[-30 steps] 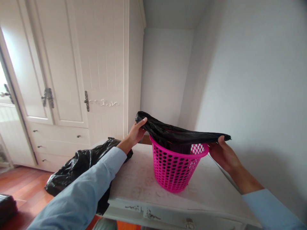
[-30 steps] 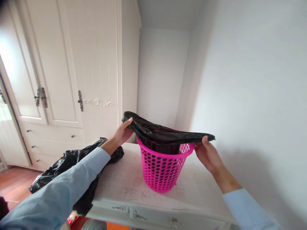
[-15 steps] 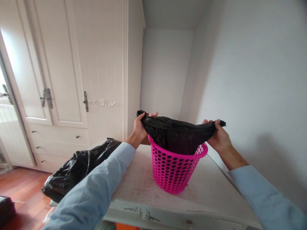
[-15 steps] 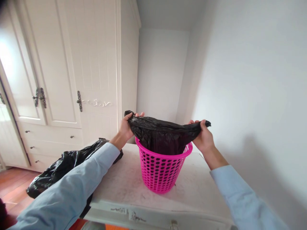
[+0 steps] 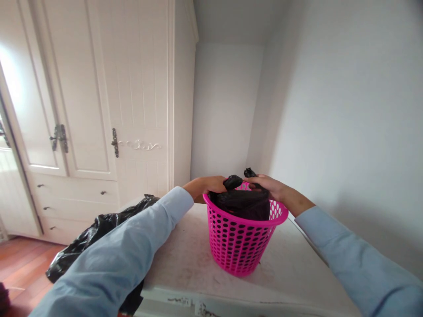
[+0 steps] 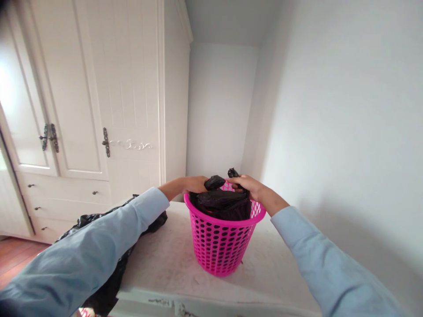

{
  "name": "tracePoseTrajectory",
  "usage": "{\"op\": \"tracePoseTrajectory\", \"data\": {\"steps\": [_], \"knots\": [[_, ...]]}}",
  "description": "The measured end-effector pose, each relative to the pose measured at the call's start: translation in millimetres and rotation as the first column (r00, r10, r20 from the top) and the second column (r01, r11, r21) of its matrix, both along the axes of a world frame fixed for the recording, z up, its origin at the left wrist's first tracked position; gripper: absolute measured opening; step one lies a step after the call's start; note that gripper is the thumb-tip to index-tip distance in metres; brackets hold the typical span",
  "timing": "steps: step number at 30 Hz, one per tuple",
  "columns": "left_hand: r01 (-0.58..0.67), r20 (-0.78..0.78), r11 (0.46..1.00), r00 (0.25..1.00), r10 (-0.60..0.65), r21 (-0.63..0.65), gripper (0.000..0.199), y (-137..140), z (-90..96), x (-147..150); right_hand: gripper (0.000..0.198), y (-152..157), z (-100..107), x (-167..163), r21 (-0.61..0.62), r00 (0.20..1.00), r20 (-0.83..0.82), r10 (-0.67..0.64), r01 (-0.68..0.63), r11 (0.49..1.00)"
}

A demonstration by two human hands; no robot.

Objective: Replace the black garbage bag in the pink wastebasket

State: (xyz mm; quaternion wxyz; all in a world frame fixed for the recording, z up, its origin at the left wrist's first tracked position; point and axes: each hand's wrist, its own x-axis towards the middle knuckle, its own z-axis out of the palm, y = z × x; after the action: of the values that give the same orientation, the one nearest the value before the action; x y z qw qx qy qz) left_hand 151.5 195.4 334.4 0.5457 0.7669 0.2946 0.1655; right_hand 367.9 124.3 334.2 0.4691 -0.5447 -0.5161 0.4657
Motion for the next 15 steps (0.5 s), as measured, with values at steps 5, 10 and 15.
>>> {"op": "tracePoseTrajectory", "data": {"steps": [5, 10, 15], "knots": [[-0.074, 0.116, 0.985, 0.989, 0.092, -0.155, 0.009, 9.4, 4.8, 16.2, 0.029, 3.0, 7.7, 3.8, 0.001, 0.996, 0.086, 0.011, -0.012, 1.0], [-0.161, 0.279, 0.945, 0.929, 0.242, -0.285, 0.007, 21.4, 10.9, 33.4, 0.039, 6.6, 15.5, -1.2, 0.141, 0.992, 0.098, -0.074, 0.06, 0.988], [-0.236, 0.248, 0.93, 0.919, 0.308, -0.281, 0.015, 26.3, 5.0, 53.4, 0.016, 18.1, 12.5, -20.1, 0.412, 0.944, 0.244, -0.222, 0.107, 0.905]]}}
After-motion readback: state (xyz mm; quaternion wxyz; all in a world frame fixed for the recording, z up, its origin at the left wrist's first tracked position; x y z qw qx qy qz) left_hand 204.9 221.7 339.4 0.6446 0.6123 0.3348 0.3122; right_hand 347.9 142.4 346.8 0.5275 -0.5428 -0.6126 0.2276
